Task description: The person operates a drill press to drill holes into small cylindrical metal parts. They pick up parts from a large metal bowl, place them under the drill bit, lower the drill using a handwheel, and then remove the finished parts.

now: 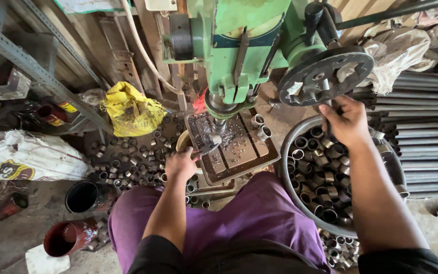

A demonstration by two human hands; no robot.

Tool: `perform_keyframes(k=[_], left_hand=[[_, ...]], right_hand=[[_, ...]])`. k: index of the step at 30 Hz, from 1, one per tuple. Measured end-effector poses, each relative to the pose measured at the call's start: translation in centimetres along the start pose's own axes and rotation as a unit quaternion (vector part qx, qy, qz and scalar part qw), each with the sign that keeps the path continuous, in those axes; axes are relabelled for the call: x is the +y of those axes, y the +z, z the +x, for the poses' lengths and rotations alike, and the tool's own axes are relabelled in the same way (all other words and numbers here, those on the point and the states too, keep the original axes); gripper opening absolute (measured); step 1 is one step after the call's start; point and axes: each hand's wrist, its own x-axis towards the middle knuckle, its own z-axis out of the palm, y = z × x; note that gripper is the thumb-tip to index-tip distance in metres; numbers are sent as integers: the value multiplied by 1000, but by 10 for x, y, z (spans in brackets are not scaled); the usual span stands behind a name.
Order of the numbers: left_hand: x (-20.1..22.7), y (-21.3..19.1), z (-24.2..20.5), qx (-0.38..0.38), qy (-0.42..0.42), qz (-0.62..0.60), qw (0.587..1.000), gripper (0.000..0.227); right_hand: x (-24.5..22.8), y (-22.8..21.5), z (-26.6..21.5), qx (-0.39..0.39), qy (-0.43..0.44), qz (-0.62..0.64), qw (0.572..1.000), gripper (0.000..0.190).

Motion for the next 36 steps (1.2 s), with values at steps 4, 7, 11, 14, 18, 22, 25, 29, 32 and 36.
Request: perform_keyframes(k=[4, 7, 11, 14, 18, 22, 25, 29, 32, 36], left_hand=[[3, -7, 2, -24, -2, 24, 999, 33], [5, -9, 0, -41, -6, 39, 998, 35], [5, -9, -2, -46, -50, 20, 997, 35], [0, -1, -2, -51, -63, -5, 997, 37], [-8, 12, 0, 60, 14, 37, 997, 34], [-13, 1, -10, 17, -16, 19, 1000, 34], [-18, -17, -19, -114, -114, 30, 987, 40], [-40, -35, -35, -174, -146, 55, 972, 40], [-66, -36, -54, -110, -107, 65, 986, 38], [-95, -14, -62, -80, -131, 203, 967, 40]], right_hand=[[-5, -3, -16, 117, -61, 9, 991, 33], [-33, -19, -47, 189, -159, 71, 967, 47], [-56, -18, -65, 224, -211, -33, 951, 69], [-48, -19, -73, 210, -223, -188, 933, 80], [-42, -21, -85, 189, -186, -105, 958, 94], [-12, -13, -95, 187, -192, -36, 963, 95], [29, -25, -116, 191, -110, -154, 963, 67], [83, -38, -163, 68, 305, -322, 894, 42], [133, -52, -219, 22, 315, -467, 826, 39], [175, -71, -273, 113, 307, -499, 803, 41]])
